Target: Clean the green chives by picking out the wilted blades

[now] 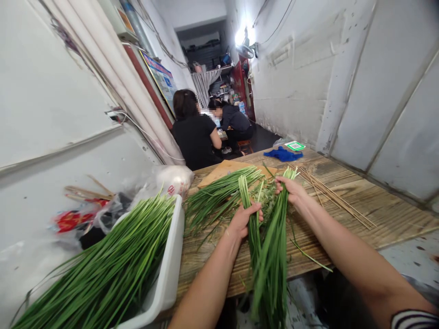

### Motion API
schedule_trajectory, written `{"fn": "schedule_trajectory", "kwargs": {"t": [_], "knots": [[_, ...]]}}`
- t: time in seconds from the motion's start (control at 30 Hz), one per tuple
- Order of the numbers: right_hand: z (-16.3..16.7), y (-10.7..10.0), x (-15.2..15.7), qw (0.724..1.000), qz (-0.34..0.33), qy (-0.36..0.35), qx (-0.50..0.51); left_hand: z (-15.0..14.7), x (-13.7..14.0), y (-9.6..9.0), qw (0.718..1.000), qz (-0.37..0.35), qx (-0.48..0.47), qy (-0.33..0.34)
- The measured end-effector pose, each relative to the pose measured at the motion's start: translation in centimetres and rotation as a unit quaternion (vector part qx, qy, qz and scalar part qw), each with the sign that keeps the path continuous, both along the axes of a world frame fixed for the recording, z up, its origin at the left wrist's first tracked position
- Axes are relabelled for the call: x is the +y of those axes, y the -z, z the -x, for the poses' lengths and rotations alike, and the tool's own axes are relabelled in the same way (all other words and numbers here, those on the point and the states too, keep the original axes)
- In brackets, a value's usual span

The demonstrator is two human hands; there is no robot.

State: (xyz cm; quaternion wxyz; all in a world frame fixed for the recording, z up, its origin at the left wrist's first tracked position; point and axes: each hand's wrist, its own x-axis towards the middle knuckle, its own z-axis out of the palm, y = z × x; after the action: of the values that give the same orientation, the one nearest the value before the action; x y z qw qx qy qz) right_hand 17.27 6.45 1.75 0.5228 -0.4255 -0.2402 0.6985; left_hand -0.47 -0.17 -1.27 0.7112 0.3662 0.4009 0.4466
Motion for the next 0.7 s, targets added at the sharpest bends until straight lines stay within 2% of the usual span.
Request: {"fn": "schedule_trajectory", "kwargs": {"t": [0.1, 0.23, 0.47, 0.7], "knots": [[-0.2, -0.4, -0.2, 1.000, 0.016, 0.004, 0.016, 0.1, 0.0, 0.0, 1.000, 0.019, -0.013, 0.001], [0.1, -0.9, -1.1, 0.995, 0.031, -0.096, -0.024, 0.2, 0.1, -0.1, 0.999, 0.037, -0.017, 0.012], [1.1, -0.8, -2.2, 0.986, -0.045, -0.153, -0.047, 0.2, 0.1, -0.3, 0.999, 0.049, -0.009, 0.009], [1.5, -0.3, -2.5, 0.980, -0.103, -0.162, -0.044, 0.1, -0.1, -0.5, 0.997, 0.069, 0.003, 0.025]]}}
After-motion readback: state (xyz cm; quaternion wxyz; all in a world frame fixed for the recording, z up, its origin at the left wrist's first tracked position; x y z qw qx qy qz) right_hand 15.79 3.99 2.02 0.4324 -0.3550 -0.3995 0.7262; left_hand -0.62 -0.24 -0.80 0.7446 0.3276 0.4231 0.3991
